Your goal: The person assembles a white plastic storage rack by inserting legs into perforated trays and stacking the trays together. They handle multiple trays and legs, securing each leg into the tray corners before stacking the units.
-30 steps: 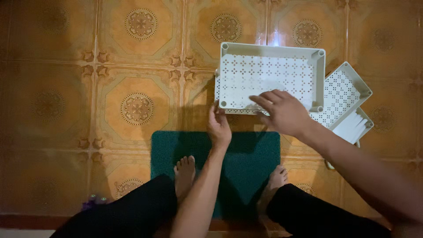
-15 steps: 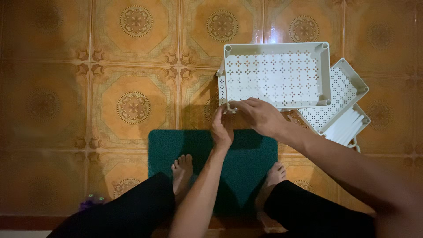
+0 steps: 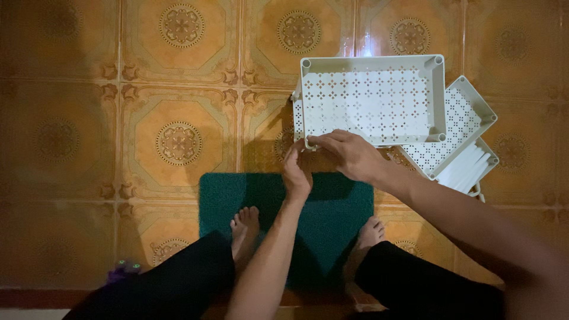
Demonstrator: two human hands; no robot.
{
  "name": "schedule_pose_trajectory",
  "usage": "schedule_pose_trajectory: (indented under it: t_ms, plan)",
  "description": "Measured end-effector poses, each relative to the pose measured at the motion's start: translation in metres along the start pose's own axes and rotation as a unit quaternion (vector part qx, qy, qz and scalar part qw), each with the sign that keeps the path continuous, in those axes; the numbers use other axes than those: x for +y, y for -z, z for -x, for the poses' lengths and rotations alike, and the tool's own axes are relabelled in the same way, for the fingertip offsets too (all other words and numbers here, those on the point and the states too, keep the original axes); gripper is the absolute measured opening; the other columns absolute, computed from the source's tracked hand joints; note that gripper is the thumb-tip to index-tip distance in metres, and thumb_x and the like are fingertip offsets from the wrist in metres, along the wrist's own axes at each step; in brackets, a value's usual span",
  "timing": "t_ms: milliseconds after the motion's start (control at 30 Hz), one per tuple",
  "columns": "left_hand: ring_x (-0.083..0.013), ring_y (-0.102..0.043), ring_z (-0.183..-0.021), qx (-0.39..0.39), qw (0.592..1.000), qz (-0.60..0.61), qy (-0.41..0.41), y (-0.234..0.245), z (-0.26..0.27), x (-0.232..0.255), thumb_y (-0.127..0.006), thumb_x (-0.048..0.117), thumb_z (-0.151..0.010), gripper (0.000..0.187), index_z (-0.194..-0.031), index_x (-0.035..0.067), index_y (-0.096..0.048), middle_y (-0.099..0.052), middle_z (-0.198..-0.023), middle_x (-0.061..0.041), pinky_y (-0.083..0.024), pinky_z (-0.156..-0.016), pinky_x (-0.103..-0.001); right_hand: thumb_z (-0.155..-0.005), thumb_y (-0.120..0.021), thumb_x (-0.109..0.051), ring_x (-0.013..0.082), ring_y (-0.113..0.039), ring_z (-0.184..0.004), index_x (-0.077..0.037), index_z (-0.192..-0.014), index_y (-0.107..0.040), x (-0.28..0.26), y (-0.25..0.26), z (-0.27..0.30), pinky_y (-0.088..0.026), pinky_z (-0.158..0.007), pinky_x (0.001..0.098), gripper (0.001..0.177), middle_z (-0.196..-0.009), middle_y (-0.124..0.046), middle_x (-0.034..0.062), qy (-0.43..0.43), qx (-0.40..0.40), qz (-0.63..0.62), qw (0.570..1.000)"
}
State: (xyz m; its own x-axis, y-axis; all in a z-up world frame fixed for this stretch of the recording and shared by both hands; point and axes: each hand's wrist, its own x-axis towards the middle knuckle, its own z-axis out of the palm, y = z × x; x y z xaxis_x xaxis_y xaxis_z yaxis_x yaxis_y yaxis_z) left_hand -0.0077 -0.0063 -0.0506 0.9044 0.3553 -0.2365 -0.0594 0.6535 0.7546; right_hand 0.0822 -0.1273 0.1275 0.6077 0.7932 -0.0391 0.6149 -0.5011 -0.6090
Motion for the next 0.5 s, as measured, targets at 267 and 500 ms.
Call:
schedule_pose_trajectory:
  t_ms: [267,500]
  plan:
    - [-0.0231,-0.061,-0.126,-0.02,0.995,-0.098,-0.011,-0.003,0.004,0.013,-0.042,-0.002,-0.109,0.037,-0.141,-0.003,-0.06,-0.062,-0.136,-0.013,-0.051,-0.108,-0.036,-0.086,-0.072,-0.005,0.0373,-0.067,-0.108,0.001,-0.135,-0.062,0.003,0.0,0.001,-0.056,-0.092,0.0444,0.051,-0.119,-0.07,0.0198,0.071,0.033,0.007,0.997]
    - [-0.0239,-0.062,-0.128,-0.048,0.943,-0.295,-0.144,-0.002,0.01,0.018,-0.05,-0.005,-0.103,0.04,-0.141,-0.001,-0.059,-0.063,-0.137,-0.012,-0.053,-0.107,-0.037,-0.078,-0.074,-0.003,0.038,-0.067,-0.105,0.006,-0.135,-0.06,0.005,-0.003,0.0,-0.056,-0.09,0.0455,0.059,-0.121,-0.07,0.0206,0.077,0.018,0.015,0.997]
